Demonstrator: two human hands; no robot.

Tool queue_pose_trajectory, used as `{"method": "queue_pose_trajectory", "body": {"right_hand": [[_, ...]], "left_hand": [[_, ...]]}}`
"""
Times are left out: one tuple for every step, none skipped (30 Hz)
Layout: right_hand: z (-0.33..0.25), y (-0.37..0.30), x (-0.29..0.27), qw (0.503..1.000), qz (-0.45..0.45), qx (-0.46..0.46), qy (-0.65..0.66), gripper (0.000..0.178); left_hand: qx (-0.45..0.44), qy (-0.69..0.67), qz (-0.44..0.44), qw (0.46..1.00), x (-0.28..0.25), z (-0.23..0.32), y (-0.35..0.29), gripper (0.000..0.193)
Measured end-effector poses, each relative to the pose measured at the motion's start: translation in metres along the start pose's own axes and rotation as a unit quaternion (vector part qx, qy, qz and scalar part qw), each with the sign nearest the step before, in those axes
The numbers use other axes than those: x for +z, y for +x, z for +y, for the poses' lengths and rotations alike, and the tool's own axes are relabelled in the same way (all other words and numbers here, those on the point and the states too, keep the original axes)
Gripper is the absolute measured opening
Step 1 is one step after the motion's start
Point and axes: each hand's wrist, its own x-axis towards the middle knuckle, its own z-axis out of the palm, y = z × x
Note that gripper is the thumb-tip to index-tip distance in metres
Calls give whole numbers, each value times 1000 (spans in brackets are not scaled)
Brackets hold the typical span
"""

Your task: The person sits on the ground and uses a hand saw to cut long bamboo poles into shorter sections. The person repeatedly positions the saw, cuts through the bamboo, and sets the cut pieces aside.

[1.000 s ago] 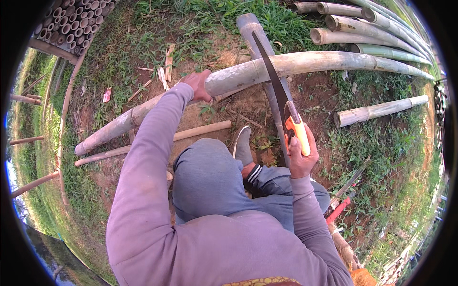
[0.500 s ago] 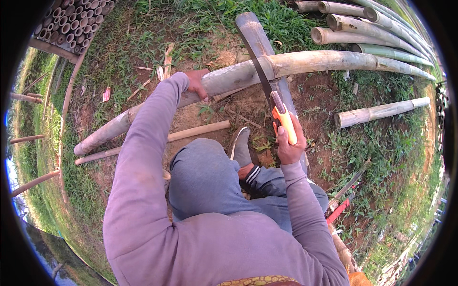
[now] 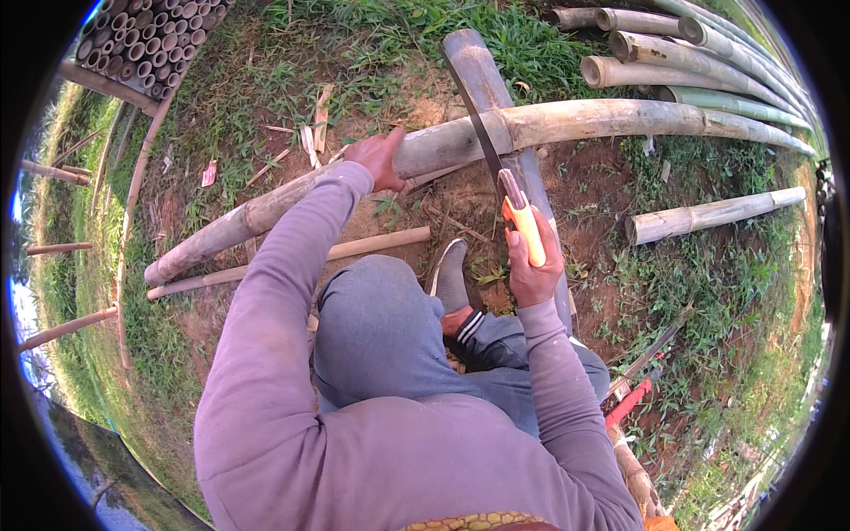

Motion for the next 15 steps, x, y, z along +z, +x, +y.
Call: {"method": "queue_pose_trajectory", "body": {"right_hand": [[-5,4,4,1000,0,3,-4,51],[-11,6,7,1000,0,7,-7,50],[-18,10,8,1000,-2,5,-15,50],[-26,14,10,1000,-3,4,-23,50],[-30,15,11,1000,-5,2,-31,49],[-29,13,10,1000,-6,22,-14,50],[-28,8,5,998,-11,55,-12,50],[-27,-3,-5,996,-16,89,-9,50],[-21,-14,-10,998,-12,66,-6,49],[-19,-24,-15,999,-7,46,-5,48],[-20,-35,-21,998,-6,60,20,46],[-28,-42,-28,996,-2,76,43,45],[-32,-45,-30,994,1,92,65,44],[-26,-43,-26,986,10,106,126,43],[-19,-25,-16,990,1,103,98,44]], "left_hand": [[12,-9,-20,1000,-2,-5,2,103],[12,-21,-29,999,-5,-8,5,103],[21,-21,-19,999,-4,-9,5,103],[29,-21,-9,999,-3,-10,5,103],[38,-21,2,999,-2,-10,6,103],[32,-24,-12,999,-4,-6,4,103],[26,-26,-27,999,-10,-2,2,104],[20,-29,-41,999,-12,1,1,104],[22,-30,-34,999,-10,-3,-1,104],[25,-32,-28,999,-4,-8,2,104],[27,-33,-22,999,0,-13,4,104],[25,-31,-24,999,2,-13,6,105],[22,-30,-26,999,3,-13,7,106],[19,-28,-28,999,3,-13,8,107],[12,-29,-27,999,0,-13,10,107]]}}
